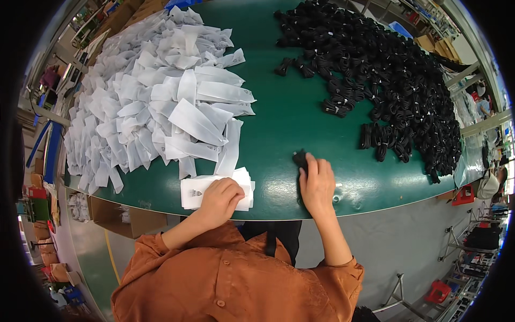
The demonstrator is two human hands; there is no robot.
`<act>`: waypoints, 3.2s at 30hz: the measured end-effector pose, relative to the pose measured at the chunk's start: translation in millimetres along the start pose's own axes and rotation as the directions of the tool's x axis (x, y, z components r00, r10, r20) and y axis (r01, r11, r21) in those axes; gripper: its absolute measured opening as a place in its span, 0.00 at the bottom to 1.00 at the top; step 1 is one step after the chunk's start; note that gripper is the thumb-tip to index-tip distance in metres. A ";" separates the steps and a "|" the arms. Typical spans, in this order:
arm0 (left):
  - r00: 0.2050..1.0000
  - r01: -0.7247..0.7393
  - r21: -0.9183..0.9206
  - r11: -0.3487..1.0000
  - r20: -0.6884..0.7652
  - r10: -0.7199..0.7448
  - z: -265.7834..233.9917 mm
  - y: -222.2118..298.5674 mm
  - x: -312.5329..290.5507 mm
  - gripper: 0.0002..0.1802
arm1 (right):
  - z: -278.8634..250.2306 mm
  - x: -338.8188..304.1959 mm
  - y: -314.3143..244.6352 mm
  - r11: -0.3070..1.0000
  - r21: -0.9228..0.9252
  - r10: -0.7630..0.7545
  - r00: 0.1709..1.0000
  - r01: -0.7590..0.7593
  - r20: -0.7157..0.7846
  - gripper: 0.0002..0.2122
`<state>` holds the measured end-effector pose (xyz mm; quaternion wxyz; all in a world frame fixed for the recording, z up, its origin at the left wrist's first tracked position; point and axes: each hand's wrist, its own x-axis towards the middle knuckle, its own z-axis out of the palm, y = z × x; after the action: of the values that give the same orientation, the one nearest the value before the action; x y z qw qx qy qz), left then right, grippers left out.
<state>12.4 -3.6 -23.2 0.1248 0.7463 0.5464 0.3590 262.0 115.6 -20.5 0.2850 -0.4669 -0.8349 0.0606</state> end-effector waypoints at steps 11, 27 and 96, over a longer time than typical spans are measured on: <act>0.937 0.347 -0.338 0.875 0.097 -0.335 -9.1 2.8 1.7 0.05 | -11.8 -30.9 -61.6 0.899 0.278 -0.372 0.924 0.338 0.083 0.22; 0.998 -0.017 -0.289 0.957 0.045 0.032 -14.5 5.0 3.5 0.09 | -2.0 -44.2 -65.3 0.682 0.640 0.045 0.893 -0.354 0.447 0.14; 0.954 0.299 -0.272 0.915 0.100 -0.282 -8.7 4.7 2.8 0.03 | -5.4 -49.8 -58.6 0.950 0.281 -0.144 0.989 0.137 0.006 0.23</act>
<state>10.4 -4.7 -13.1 0.2988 0.6413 0.5900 0.3891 241.2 41.6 -15.3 0.3407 -0.3604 -0.8528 0.1637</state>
